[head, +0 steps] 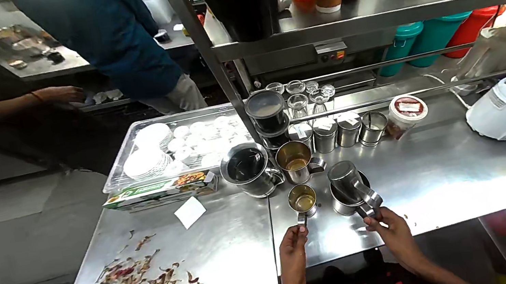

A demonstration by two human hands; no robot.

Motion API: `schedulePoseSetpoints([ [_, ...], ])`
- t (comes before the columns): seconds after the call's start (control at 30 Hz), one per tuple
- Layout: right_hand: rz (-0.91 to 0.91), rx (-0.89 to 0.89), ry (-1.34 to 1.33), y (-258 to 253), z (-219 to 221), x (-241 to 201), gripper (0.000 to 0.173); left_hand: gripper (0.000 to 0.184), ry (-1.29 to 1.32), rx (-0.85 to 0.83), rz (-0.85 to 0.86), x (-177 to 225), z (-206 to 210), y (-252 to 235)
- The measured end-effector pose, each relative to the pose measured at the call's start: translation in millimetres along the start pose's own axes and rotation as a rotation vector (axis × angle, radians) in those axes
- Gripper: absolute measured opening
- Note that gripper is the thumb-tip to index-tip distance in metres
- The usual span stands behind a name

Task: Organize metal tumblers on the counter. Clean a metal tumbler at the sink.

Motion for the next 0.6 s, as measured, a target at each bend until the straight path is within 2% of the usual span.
schedulePoseSetpoints([
  [0.13,0.04,0.083,-0.016,-47.5,10.4,-1.2,0.023,0.022,-0.062,-0.037,0.008,-2.2,-0.9,-2.0],
  [0.2,0.041,0.149,0.057,-68.5,17.2,-4.9,0.033,0.026,-0.096,-0.063,-0.009,-3.1,0.7,-1.5],
  [0.3,-0.155,0.23,0.246,-63.5,27.6,-32.3,0.051,0.027,-0.101,-0.078,-0.057,-3.9,-4.0,4.3],
  [0.37,-0.283,0.088,0.29,-47.9,53.8,-50.2,0.051,0.026,-0.097,-0.052,-0.064,-3.5,-11.3,8.2],
  [0.4,-0.273,-0.033,0.304,-46.8,72.8,-52.8,0.052,0.025,-0.093,-0.034,-0.071,-3.9,-14.7,10.7],
  [0.47,-0.124,-0.225,0.312,-62.7,109.4,-51.6,0.073,0.025,-0.093,-0.02,-0.087,-5.2,-18.7,16.8],
  [0.53,0.014,-0.244,0.287,-93.2,134.6,-46.4,0.086,0.028,-0.095,-0.058,-0.113,-7.8,-18.8,24.7],
  [0.57,0.085,-0.235,0.253,-108.5,145.3,-38.7,0.083,0.029,-0.089,-0.081,-0.126,-9.4,-18.4,28.9],
  [0.6,0.177,-0.239,0.194,-117.9,155.1,-32.5,0.071,0.03,-0.079,-0.096,-0.135,-10.1,-18.0,31.7],
])
Point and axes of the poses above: each hand's wrist, its own y-axis away from the middle knuckle, its own z-axis out of the palm, x = y × z, the point moved 8 cm from there along -y, towards the middle knuckle, and after that the axes turned 11 degrees about x, right-handed, at the moved point
